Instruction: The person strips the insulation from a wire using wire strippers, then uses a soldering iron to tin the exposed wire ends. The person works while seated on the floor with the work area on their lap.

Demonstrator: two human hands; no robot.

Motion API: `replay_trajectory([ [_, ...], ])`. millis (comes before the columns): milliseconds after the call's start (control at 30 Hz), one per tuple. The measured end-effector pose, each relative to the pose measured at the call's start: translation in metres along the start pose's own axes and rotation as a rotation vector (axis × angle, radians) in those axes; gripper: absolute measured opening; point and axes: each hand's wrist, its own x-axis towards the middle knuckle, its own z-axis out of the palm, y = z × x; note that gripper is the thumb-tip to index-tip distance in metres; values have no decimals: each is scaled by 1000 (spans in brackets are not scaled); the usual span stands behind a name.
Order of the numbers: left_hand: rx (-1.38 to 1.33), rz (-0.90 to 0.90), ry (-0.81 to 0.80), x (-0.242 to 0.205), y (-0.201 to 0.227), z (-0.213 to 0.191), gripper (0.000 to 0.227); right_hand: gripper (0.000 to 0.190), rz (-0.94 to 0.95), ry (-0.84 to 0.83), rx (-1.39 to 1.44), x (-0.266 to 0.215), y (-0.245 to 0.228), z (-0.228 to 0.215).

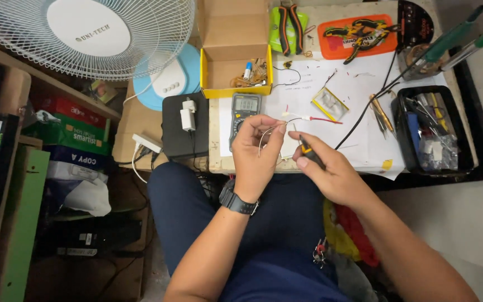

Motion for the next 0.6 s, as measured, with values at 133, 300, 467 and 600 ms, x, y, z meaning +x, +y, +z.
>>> replay_trajectory([
  [133,-42,-74,13,0,-4,2,17,54,93,65,78,4,4,11],
  [300,-135,-143,28,-1,7,11,10,38,113,142,239,13,-21,18],
  [467,-128,-165,33,-5,-3,15,11,39,132,182,326,14,0,17],
  [600,-77,-154,42,-5,-11,13,14,41,36,215,-142,9,-5,7],
])
